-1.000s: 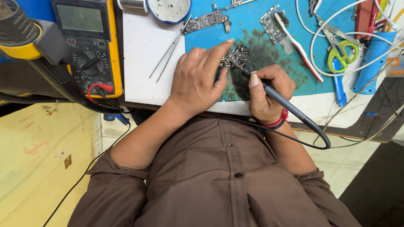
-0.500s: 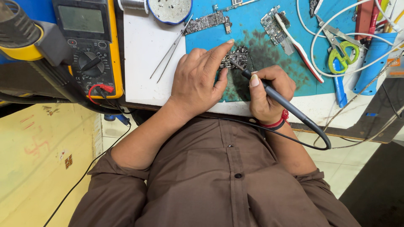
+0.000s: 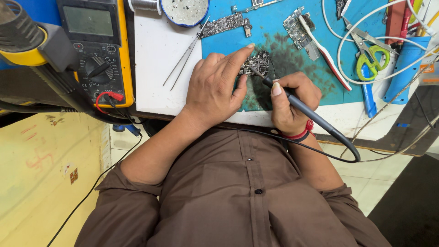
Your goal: The person uses a soldering iron and tweezers to apply solder to several points on a small circuit board. They hold the board steady with one hand while applying heat and solder with the other, then reposition the board to work on different areas.
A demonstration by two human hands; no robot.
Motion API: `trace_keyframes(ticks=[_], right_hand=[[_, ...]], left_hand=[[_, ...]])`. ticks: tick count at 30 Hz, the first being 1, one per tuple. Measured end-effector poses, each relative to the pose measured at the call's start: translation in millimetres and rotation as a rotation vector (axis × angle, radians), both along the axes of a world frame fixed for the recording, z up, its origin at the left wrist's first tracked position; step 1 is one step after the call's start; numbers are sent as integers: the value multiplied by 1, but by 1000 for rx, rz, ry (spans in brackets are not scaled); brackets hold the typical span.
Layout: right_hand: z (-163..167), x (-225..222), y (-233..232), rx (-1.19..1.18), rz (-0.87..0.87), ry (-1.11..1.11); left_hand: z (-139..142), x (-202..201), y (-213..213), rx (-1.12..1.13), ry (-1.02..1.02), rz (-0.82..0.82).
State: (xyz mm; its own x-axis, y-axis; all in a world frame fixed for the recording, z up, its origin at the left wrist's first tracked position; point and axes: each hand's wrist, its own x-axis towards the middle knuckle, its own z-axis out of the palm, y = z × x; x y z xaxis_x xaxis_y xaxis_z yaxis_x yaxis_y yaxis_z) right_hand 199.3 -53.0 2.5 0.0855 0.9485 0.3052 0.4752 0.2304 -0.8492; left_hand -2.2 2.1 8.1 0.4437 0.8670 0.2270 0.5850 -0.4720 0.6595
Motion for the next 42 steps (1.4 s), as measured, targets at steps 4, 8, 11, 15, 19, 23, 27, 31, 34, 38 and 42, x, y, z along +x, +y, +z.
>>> trace_keyframes(ticks=[4,8,11,15,19,23,27,31,34,38,42], right_hand=[[0,0,1,3,2,-1],[0,-1,0,6,-14,9],[0,-1,1,12,6,-27],[1,-1,0,5,-13,-27],[3,-2,1,9,-6,-27],[3,-2,2,27,27,-37],[0,0,0,11,2,-22],[-5,0,-3,54,-63,7],[-9,-2,-6,15,-122,126],[-13,-3,-8,2,-137,209],[-14,-2,-9,43,-152,124]], left_hand=[[1,0,0,1,0,1],[2,0,1,9,-9,1],[2,-1,0,7,-12,1],[2,0,0,10,-14,-2],[2,0,0,-2,-7,-1],[1,-1,1,2,-13,-6],[2,-1,0,2,-10,1],[2,-1,0,29,-2,-4],[1,0,-2,61,1,25],[-2,1,-3,-29,24,48],[0,0,-4,-26,-41,48]])
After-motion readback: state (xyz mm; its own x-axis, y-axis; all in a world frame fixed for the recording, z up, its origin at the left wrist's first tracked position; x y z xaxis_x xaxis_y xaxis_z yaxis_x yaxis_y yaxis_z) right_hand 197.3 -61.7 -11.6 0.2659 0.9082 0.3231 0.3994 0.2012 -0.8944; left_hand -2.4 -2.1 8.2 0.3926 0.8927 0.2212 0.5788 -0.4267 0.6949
